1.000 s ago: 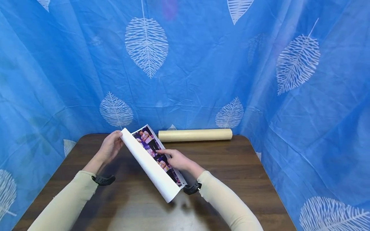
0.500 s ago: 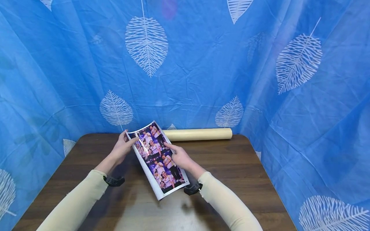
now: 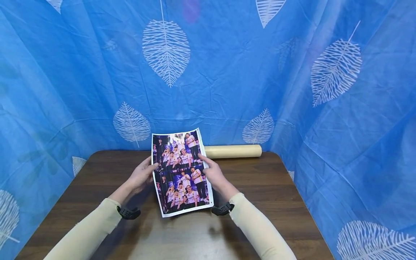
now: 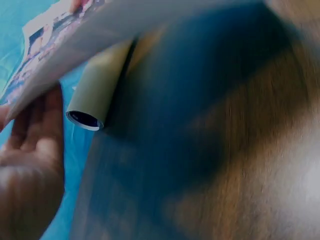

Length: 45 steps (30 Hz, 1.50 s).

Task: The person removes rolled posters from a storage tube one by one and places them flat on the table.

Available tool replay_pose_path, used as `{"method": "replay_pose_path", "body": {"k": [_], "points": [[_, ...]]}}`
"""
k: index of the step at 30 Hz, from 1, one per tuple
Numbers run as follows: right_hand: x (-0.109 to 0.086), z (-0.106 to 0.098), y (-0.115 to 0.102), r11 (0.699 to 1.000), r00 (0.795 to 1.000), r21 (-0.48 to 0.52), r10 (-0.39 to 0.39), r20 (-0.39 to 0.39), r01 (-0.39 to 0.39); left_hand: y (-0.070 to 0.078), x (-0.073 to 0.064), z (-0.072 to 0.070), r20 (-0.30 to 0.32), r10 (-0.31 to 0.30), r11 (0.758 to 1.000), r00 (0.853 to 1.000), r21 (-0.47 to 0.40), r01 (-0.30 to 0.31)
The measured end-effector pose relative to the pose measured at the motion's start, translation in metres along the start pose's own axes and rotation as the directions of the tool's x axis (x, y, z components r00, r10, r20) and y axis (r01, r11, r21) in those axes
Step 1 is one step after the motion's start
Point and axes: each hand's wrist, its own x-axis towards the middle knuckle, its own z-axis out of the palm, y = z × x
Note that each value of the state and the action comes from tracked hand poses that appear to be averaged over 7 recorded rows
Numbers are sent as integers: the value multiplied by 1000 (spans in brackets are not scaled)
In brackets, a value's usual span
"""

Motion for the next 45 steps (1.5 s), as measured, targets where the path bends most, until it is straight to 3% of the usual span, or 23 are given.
{"method": "replay_pose_path", "body": {"k": [4, 6, 10, 13, 17, 24, 26, 28, 30, 32, 35, 40, 42, 45], "points": [[0, -10, 3, 998, 998, 58, 15, 63, -19, 0, -1, 1, 5, 35, 992, 999, -118, -34], [-1, -15, 3, 994, 993, 98, 26, 117, -38, 0, -3, 1, -3, 61, 993, 998, -103, -61], [-1, -23, 6, 986, 976, 159, 21, 216, -57, -2, -3, 3, -4, 120, 993, 993, -17, -120], [-1, -28, 9, 986, 974, 158, 20, 227, -57, -3, -2, 4, -23, 148, 986, 989, 86, -146], [-4, -31, 11, 994, 976, 93, 38, 216, -59, -4, -2, 1, -63, 156, 963, 986, 233, -138], [-10, -40, 13, 1000, 975, -6, 22, 223, -21, -6, -4, 6, -48, 128, 940, 991, 324, -106], [-13, -46, 14, 999, 973, -35, 13, 229, -5, -9, -5, 8, 11, 105, 940, 994, 325, -103], [-18, -54, 16, 996, 972, -87, 12, 236, 9, -12, -7, 11, 112, 62, 951, 992, 295, -93], [-26, -64, 19, 989, 970, -146, 24, 240, 12, -15, -9, 15, 227, 4, 964, 974, 260, -64], [-34, -74, 22, 978, 969, -207, 38, 245, 14, -17, -12, 21, 314, -47, 958, 948, 283, -46], [-48, -90, 25, 963, 969, -268, 81, 234, -16, -22, -16, 35, 379, -92, 922, 921, 381, -65], [-73, -118, 30, 932, 967, -349, 176, 183, -103, -32, -17, 72, 387, -122, 829, 914, 545, -120], [-81, -129, 32, 909, 965, -392, 214, 151, -141, -36, -17, 89, 386, -126, 777, 914, 612, -151], [-90, -144, 32, 857, 962, -480, 259, 85, -189, -40, -14, 114, 383, -124, 670, 915, 713, -207]]}}
